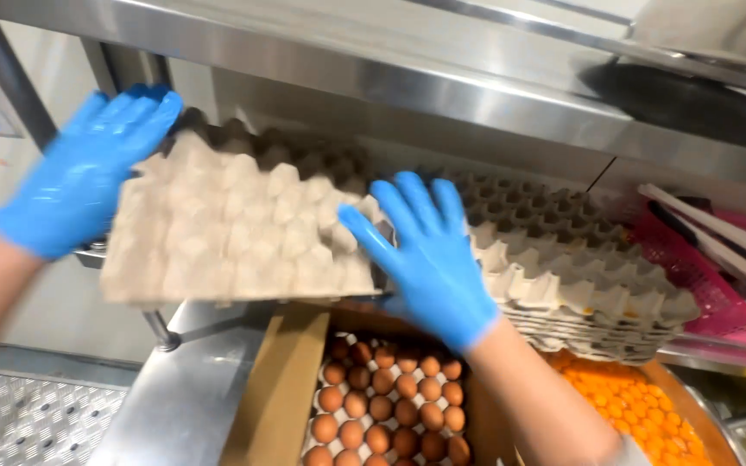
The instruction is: The recorder is cracking raw eggs into a large metal bowl and discarding the shells into a separate bin.
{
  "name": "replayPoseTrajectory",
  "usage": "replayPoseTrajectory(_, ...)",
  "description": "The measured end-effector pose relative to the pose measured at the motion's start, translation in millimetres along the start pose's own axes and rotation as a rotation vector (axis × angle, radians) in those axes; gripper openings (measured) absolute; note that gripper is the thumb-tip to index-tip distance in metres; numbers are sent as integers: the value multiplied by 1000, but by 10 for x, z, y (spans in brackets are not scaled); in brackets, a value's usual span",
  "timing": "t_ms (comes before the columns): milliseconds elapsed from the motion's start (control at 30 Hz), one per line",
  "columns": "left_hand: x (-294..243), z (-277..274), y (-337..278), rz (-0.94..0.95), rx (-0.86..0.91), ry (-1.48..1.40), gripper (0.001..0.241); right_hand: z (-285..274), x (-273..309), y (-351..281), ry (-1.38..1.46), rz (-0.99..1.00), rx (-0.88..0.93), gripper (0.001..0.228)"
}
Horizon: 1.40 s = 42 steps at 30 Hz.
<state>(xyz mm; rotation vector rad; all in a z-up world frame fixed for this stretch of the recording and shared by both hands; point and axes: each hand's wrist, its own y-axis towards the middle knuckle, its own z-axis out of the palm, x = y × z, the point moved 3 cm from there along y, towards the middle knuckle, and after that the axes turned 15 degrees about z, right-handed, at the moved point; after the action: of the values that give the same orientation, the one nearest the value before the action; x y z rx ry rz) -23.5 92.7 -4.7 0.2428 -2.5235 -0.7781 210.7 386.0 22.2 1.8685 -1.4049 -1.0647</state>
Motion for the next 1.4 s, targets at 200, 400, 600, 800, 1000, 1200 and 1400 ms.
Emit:
replayPoseTrajectory(200, -448, 802, -757, -592, -558, -381, 62, 642, 186, 398, 107, 116, 229, 59)
replayPoseTrajectory(400, -2665, 1574, -942, -774, -636, -980, 66, 1049, 258, 774, -119, 128, 202, 41)
replayPoseTrajectory(600, -3842, 3164, -1417, -204, 178, -731, 51, 1366, 225, 660, 154, 134, 762, 49)
replayPoseTrajectory(800, -3486, 2106, -1021, -317, 335, -990, 60, 1462, 170, 453, 183, 108, 875, 74)
replayPoseTrajectory(1000, -3306, 1584, -661, -103, 263, -869, 58, 774, -15, 10, 283, 9, 519, 74)
replayPoseTrajectory(1200, -3828, 1607, 441, 526, 484, -798, 38, -214, -266, -1058, 305, 621, 317, 6)
replayPoseTrajectory(1400, -5344, 3016, 651, 755, 412, -1026, 16, -884, -319, -2672, 262, 964, 243, 13)
